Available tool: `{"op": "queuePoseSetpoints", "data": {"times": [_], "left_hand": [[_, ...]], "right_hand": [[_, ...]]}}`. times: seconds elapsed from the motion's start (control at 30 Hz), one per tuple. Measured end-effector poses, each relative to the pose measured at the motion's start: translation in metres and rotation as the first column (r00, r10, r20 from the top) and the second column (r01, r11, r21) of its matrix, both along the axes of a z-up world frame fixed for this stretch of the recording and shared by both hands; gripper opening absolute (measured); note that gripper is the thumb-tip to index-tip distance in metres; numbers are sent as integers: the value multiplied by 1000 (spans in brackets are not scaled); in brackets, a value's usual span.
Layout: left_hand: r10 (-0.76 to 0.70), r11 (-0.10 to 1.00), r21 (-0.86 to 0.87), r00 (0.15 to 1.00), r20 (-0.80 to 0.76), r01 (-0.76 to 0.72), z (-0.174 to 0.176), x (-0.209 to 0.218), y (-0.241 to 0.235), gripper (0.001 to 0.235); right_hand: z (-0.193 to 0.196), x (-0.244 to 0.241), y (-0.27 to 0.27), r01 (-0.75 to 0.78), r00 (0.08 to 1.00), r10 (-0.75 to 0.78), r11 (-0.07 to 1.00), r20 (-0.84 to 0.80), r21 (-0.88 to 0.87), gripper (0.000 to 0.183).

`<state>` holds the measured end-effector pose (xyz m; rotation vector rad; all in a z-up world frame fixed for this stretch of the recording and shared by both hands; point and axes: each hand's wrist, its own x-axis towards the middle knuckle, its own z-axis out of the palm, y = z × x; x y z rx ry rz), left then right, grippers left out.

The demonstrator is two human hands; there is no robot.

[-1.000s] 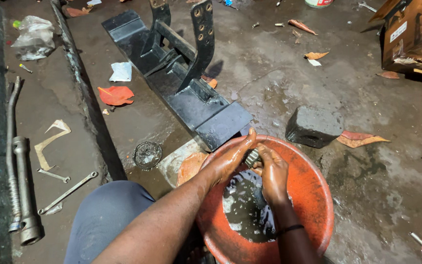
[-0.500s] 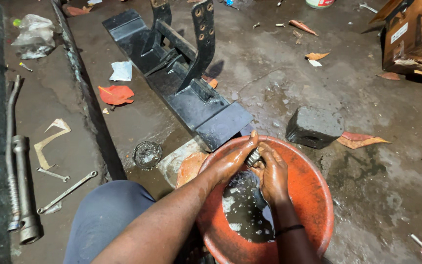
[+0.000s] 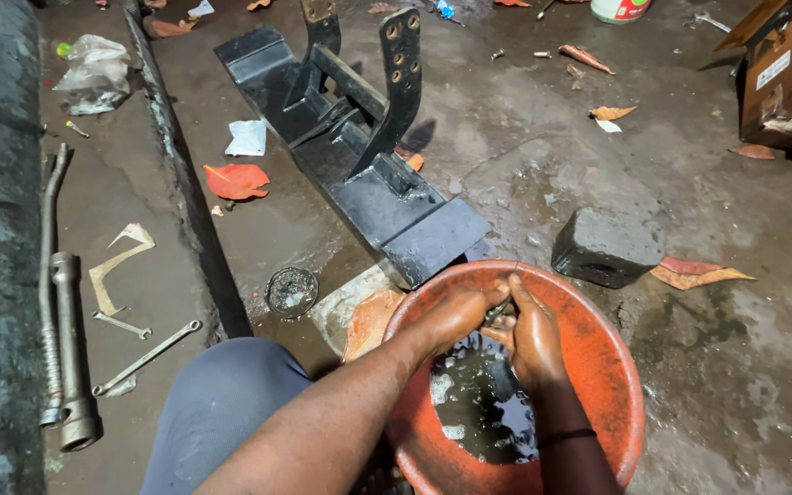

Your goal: The person cleans a small cylindrical metal part by repeatedly dipping it into a bucket of soapy water and scrubbing it with a green-handled screwdriver. The person also uses a steel wool pad to scrub the part while it is submerged in the bucket.

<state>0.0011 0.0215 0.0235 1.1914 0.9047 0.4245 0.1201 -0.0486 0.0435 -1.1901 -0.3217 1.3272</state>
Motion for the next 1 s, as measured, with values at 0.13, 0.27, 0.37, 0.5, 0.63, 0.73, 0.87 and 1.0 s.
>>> {"op": "queuePoseSetpoints", "data": {"times": [0.13, 0.27, 0.37, 0.5, 0.63, 0.73, 0.87, 1.0], "left_hand": [[34, 977, 213, 998, -55, -22, -16, 1, 5, 33], [140, 989, 60, 989, -50, -137, 30, -8, 5, 26], [-101, 938, 242, 863, -495, 248, 74, -18, 5, 43], [27, 620, 224, 264, -964, 752, 122, -46, 4, 62], [254, 862, 507, 848, -464, 19, 178, -96, 38, 44], [546, 647, 548, 824, 152, -530, 235, -205, 32, 29], [845, 351, 458, 487, 220, -817, 254, -315, 17, 30], [932, 338, 553, 352, -84, -762, 190, -341, 37, 30]], "right_hand": [[-13, 3, 5, 7, 1000, -6, 997, -13, 78, 16], [-58, 26, -1, 228, 916, -228, 973, 330, 40, 17], [-83, 40, -5, 228, 629, -153, 974, 762, 8, 21], [-98, 49, -21, 265, 383, 58, 949, 922, -170, 22], [-104, 52, -28, 263, 868, -151, 948, 474, -180, 20], [-97, 59, -28, 258, 920, -195, 954, 339, -152, 18], [-80, 65, -27, 320, 934, -269, 923, 237, -213, 15], [-82, 73, -29, 301, 952, -304, 896, 42, -327, 22]]}}
